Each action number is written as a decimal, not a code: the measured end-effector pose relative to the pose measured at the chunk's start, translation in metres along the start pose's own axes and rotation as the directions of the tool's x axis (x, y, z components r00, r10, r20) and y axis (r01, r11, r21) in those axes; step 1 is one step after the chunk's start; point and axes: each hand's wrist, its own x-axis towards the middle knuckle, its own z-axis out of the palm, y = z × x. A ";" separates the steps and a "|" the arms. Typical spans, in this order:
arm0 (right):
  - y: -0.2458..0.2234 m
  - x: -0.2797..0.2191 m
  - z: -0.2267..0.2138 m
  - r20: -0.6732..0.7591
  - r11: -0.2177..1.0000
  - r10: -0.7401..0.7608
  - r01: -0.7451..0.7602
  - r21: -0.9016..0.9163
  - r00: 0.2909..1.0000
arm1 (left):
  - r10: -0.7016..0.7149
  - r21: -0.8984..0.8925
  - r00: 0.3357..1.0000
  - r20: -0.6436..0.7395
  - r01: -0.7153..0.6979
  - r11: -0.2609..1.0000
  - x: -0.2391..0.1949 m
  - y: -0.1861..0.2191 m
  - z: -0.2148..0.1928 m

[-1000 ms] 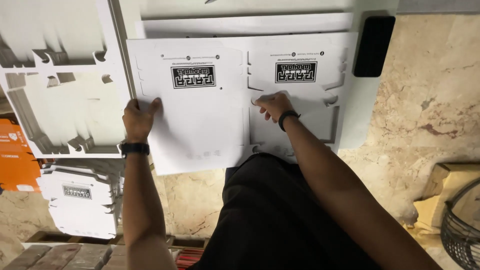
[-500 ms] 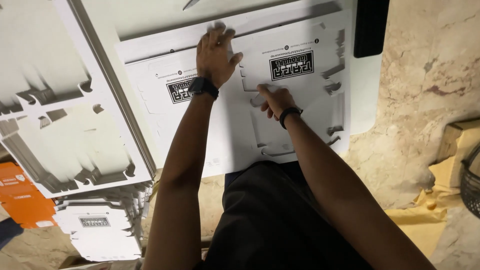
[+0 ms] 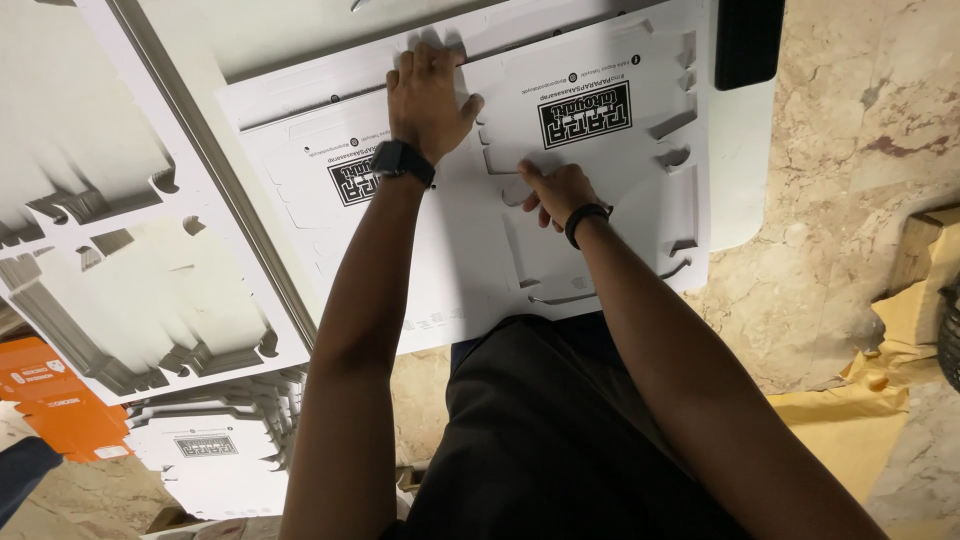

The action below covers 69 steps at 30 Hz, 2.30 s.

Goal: Manually removing waste material from die-cut cardboard sheets to extract the final shapes.

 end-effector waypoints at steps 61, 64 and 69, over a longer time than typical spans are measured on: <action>0.058 0.075 0.025 0.038 0.997 -0.080 0.080 0.003 0.996 | 0.257 0.097 0.966 -0.038 -0.253 0.963 -0.034 0.045 -0.095; 0.024 0.036 0.002 0.145 0.971 -0.078 0.108 -0.214 0.986 | 0.154 0.131 0.986 0.063 -0.161 0.978 -0.024 0.028 -0.045; 0.012 0.028 0.000 0.090 0.988 -0.049 0.061 -0.142 0.995 | 0.132 0.042 0.971 0.199 -0.143 0.989 -0.015 0.035 -0.069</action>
